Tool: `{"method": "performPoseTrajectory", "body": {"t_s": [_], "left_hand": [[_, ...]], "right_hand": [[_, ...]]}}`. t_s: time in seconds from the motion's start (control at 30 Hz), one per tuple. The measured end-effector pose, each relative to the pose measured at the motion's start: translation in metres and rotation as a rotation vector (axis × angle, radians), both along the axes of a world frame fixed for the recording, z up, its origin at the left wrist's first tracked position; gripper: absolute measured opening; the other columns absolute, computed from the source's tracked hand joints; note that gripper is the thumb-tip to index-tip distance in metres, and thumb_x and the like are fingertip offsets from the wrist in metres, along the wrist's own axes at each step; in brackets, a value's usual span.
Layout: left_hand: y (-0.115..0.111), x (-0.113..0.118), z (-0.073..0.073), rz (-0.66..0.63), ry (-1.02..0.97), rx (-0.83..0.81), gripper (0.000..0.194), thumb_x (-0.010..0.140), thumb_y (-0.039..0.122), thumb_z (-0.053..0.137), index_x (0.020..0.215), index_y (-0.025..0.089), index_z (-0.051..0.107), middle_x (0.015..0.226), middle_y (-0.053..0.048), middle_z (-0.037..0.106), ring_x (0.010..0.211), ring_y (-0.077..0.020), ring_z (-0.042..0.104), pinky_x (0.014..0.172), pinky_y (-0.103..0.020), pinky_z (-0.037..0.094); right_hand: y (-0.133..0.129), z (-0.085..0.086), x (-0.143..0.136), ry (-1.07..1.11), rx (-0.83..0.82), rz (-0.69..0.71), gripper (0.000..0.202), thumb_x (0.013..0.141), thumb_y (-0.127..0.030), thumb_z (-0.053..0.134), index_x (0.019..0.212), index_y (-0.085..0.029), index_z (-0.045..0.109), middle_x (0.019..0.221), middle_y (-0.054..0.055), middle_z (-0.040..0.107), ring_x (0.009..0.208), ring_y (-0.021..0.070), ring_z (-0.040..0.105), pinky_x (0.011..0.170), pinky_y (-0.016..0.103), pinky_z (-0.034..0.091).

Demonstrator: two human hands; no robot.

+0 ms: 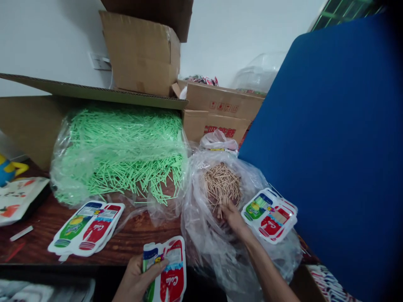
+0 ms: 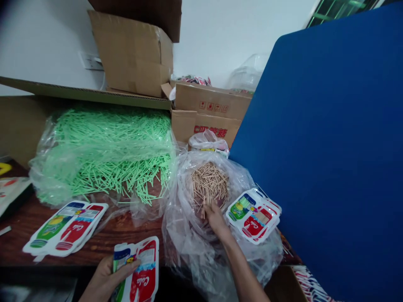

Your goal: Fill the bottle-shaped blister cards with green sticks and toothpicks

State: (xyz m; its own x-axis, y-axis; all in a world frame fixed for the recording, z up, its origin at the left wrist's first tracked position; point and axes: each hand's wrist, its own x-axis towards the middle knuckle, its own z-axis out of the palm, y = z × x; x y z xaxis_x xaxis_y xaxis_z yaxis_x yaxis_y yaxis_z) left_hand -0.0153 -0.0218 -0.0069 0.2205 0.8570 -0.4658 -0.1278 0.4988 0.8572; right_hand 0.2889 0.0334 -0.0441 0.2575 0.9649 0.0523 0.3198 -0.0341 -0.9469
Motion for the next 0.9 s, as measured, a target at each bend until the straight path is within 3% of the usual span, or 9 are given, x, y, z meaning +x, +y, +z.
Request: {"method": "performPoseTrajectory", "body": {"t_s": [0.17,0.27,0.43,0.63,0.73,0.83,0.9], "left_hand": [[0.003,0.007,0.002,-0.033,0.000,-0.008,0.031,0.055,0.043,0.083,0.062,0.014,0.072,0.057,-0.003,0.073,0.050,-0.0192,0.064,0.048,-0.023,0.048],[0.005,0.010,0.002,-0.081,-0.022,-0.008,0.033,0.056,0.043,0.083,0.063,0.014,0.070,0.058,-0.002,0.073,0.051,-0.0183,0.064,0.050,-0.023,0.049],[0.004,0.011,0.000,-0.094,-0.024,0.012,0.031,0.061,0.041,0.082,0.067,0.014,0.069,0.060,-0.001,0.072,0.054,-0.0168,0.063,0.052,-0.022,0.048],[0.003,0.010,-0.006,-0.107,-0.008,0.052,0.029,0.064,0.039,0.080,0.065,0.013,0.066,0.057,0.000,0.069,0.050,-0.0146,0.059,0.050,-0.021,0.045],[0.004,0.009,-0.003,-0.165,-0.023,0.084,0.026,0.068,0.036,0.077,0.065,0.013,0.066,0.057,0.000,0.067,0.051,-0.0133,0.057,0.051,-0.021,0.043],[0.004,0.011,0.002,-0.250,-0.062,0.122,0.022,0.072,0.031,0.075,0.066,0.012,0.068,0.060,-0.001,0.067,0.054,-0.0124,0.056,0.053,-0.020,0.043],[0.004,0.014,0.005,-0.281,-0.110,0.103,0.020,0.073,0.030,0.074,0.070,0.011,0.070,0.062,-0.001,0.068,0.054,-0.0120,0.056,0.054,-0.020,0.043]], "right_hand": [[-0.011,0.002,-0.003,0.327,0.039,-0.065,0.033,0.081,-0.044,0.055,0.100,-0.017,0.058,0.073,0.004,0.064,0.067,0.0213,0.064,0.060,0.035,0.051],[-0.014,0.001,-0.009,0.431,0.083,-0.096,0.032,0.081,-0.046,0.056,0.099,-0.020,0.057,0.077,0.003,0.064,0.071,0.0203,0.064,0.066,0.035,0.051],[-0.019,-0.003,-0.020,0.437,0.117,-0.087,0.024,0.076,-0.043,0.066,0.084,-0.021,0.060,0.077,0.000,0.065,0.074,0.0183,0.059,0.076,0.031,0.046],[-0.022,-0.002,-0.019,0.423,0.125,-0.103,0.019,0.076,-0.038,0.068,0.082,-0.020,0.064,0.071,0.000,0.066,0.072,0.0189,0.059,0.074,0.030,0.044],[-0.024,0.012,-0.020,0.491,0.169,-0.142,0.020,0.082,-0.041,0.062,0.090,-0.023,0.061,0.076,-0.002,0.066,0.075,0.0190,0.062,0.076,0.032,0.046],[-0.030,0.040,-0.038,0.686,0.252,-0.125,0.016,0.084,-0.037,0.061,0.094,-0.025,0.057,0.082,-0.003,0.066,0.083,0.0182,0.065,0.086,0.035,0.046],[-0.036,0.061,-0.060,0.836,0.296,-0.037,0.013,0.084,-0.032,0.062,0.094,-0.025,0.058,0.080,-0.002,0.066,0.086,0.0186,0.066,0.093,0.038,0.044]]}}
